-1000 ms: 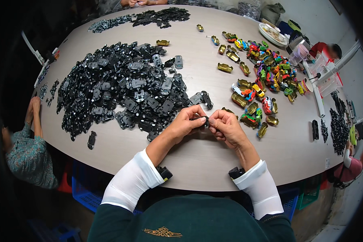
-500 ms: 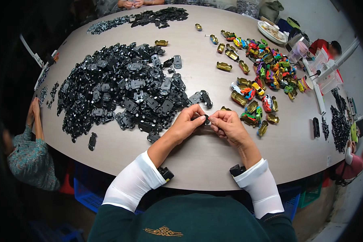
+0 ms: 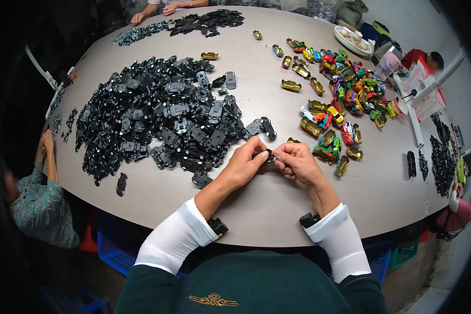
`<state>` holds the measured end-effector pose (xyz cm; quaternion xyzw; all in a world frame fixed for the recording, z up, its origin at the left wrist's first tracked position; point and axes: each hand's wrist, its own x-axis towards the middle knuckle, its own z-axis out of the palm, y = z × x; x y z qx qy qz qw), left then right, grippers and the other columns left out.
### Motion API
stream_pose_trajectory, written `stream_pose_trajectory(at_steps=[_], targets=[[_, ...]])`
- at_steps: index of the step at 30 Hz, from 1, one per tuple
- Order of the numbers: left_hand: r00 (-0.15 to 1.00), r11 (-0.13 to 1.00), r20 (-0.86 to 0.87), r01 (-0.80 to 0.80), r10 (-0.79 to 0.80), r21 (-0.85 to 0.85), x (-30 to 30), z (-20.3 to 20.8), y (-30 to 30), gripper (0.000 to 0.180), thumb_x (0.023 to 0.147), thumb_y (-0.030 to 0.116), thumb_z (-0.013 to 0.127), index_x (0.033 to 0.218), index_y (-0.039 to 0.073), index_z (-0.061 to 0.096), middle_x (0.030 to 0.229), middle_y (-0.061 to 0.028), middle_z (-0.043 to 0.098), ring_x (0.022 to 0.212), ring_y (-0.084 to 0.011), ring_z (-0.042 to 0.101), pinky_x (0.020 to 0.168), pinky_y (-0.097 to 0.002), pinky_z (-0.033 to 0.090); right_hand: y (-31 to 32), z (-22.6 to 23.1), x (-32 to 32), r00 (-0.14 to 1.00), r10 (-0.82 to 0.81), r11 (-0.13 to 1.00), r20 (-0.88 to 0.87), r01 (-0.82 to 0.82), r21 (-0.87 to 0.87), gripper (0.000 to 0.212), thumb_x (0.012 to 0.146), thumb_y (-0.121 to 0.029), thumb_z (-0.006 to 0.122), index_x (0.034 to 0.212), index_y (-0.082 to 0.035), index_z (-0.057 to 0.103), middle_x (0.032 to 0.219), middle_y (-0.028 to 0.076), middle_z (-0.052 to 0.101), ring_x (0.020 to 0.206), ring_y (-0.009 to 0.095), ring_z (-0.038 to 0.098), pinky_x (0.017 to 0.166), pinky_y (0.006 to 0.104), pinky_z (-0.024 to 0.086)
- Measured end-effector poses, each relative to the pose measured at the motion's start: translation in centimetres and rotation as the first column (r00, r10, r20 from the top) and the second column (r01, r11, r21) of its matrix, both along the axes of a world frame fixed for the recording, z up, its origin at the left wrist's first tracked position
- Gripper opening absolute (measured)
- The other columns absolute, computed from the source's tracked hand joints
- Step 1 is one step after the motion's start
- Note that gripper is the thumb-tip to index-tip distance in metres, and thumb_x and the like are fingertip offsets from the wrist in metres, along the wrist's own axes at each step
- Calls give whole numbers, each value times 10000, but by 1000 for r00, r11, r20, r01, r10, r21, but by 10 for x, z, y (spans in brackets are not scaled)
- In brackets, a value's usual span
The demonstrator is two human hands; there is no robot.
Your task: The person assembles small toy cars by hand at a large table. They pick up black chassis and colorful car bodies, snap them together, and place the finished units into a pile. Other workers are visible in the background performing similar tasks.
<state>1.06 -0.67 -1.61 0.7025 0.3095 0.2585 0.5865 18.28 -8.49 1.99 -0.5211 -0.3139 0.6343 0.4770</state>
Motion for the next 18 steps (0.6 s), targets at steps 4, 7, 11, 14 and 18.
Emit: stream_pose_trajectory(at_steps=[4, 7, 11, 14, 18], targets=[[1000, 994, -22, -6, 8, 113, 0, 3, -4, 87, 920, 92, 561, 940, 15, 526, 824, -22, 568, 750, -92, 513, 658, -262, 435, -1, -7, -2, 998, 5, 999, 63, -8, 42, 155, 920, -151, 623, 809, -45, 608, 594, -21, 541, 417, 19, 384, 357, 180, 272], [996, 982, -82, -12, 28, 190, 1, 8, -7, 76, 922, 84, 558, 945, 21, 523, 814, -5, 550, 724, -88, 502, 638, -254, 421, 0, -10, -5, 987, -1, 999, 160, -7, 48, 158, 921, -151, 623, 806, -43, 607, 600, -21, 543, 416, 19, 379, 357, 177, 271], [999, 996, 30, -27, 25, 89, 2, -1, -5, 114, 962, 161, 522, 977, 48, 521, 800, 5, 555, 673, -86, 508, 591, -233, 420, 0, -6, 0, 999, 20, 1000, 41, -21, 22, 165, 935, -151, 603, 811, -42, 604, 599, -21, 535, 414, 18, 377, 356, 176, 278], [998, 902, 21, -40, 54, -429, 0, 15, -5, 225, 1011, 288, 444, 997, 75, 513, 766, 11, 546, 603, -69, 493, 515, -207, 409, 0, -1, -1, 996, -45, 999, -73, 44, -7, 171, 949, -150, 583, 821, -38, 600, 600, -21, 528, 414, 13, 378, 347, 173, 286], [993, 776, 116, 64, 12, -627, -6, 22, 5, 569, 1006, 539, 286, 1157, 47, 529, 833, -54, 622, 573, -78, 535, 460, -209, 431, 2, -7, 0, 997, -47, 999, -54, 46, -10, 175, 958, -151, 571, 832, -32, 595, 606, -20, 530, 414, 9, 382, 334, 171, 290]])
